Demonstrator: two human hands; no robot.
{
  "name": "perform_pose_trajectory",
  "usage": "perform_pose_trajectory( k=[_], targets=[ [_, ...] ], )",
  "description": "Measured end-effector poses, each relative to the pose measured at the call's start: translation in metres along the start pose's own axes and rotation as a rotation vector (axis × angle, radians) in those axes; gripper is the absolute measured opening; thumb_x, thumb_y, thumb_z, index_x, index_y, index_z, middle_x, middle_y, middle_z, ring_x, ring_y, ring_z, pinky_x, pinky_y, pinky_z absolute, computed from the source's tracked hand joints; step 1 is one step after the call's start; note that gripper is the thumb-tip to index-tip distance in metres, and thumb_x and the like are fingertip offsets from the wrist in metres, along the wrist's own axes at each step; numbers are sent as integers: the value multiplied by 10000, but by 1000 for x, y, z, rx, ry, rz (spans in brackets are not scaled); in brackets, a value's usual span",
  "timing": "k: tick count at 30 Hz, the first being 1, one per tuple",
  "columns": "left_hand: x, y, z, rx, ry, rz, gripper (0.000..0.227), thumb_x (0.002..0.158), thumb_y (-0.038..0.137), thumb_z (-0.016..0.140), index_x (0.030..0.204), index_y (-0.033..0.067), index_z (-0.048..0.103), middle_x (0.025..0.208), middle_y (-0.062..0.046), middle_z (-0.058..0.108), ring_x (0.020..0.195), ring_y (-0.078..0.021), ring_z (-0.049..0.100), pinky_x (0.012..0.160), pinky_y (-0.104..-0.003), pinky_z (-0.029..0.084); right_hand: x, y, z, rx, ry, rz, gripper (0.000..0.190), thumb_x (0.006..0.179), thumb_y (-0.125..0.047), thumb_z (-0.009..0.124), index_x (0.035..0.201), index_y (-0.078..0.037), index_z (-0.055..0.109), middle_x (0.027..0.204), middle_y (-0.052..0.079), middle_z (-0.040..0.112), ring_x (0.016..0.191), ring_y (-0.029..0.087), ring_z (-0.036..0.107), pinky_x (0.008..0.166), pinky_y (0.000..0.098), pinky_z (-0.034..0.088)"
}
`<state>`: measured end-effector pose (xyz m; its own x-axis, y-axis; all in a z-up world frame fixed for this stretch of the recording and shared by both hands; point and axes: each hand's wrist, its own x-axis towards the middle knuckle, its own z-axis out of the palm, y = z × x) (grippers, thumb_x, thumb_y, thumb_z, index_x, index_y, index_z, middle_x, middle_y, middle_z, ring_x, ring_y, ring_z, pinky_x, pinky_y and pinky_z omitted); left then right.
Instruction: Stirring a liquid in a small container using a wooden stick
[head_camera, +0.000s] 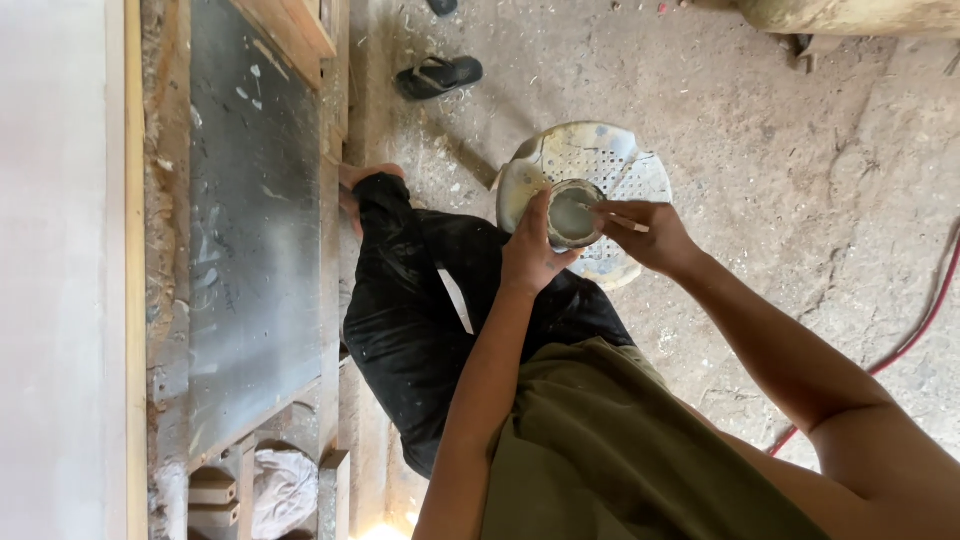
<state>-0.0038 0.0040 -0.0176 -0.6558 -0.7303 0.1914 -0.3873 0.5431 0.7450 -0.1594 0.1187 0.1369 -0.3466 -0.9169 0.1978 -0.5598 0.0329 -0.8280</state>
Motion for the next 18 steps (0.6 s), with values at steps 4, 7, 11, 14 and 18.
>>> perform_pose_trajectory(
  k=[4,7,11,14,18],
  targets=[
    [3,3,-6,0,10,11,1282,517,603,876,1622,282,310,1559,-43,491,1385,-220,562,962,-449,606,-14,-28,-2,375,46,531,307,933,-39,736,1214,79,694,936,316,703,733,346,720,616,437,633],
    [0,0,-6,-51,-11,11,1276,524,598,868,1626,280,309,1569,-34,481,1397,-226,554,974,-444,601,-31,-38,7,406,194,529,311,928,-76,782,1182,84,702,948,292,719,777,360,741,637,457,649],
    [1,6,-9,-9,-13,-5,1262,522,635,872,1607,289,329,1561,-14,491,1382,-205,566,984,-428,597,-49,-45,15,213,453,350,205,967,-108,805,1063,61,742,789,205,733,722,253,742,589,361,609],
    [0,11,-12,8,-29,-23,1245,549,624,879,1609,286,321,1568,-11,481,1378,-208,568,997,-423,589,-50,-33,29,377,580,341,192,968,-45,770,1037,121,703,802,264,715,724,321,748,647,430,642],
    [-2,9,-17,9,-52,-35,1257,572,615,882,1625,277,287,1591,-31,458,1375,-237,570,1014,-444,578,-42,-32,42,553,667,357,185,950,-17,767,996,142,684,795,293,699,703,354,753,650,478,659]
  ],
)
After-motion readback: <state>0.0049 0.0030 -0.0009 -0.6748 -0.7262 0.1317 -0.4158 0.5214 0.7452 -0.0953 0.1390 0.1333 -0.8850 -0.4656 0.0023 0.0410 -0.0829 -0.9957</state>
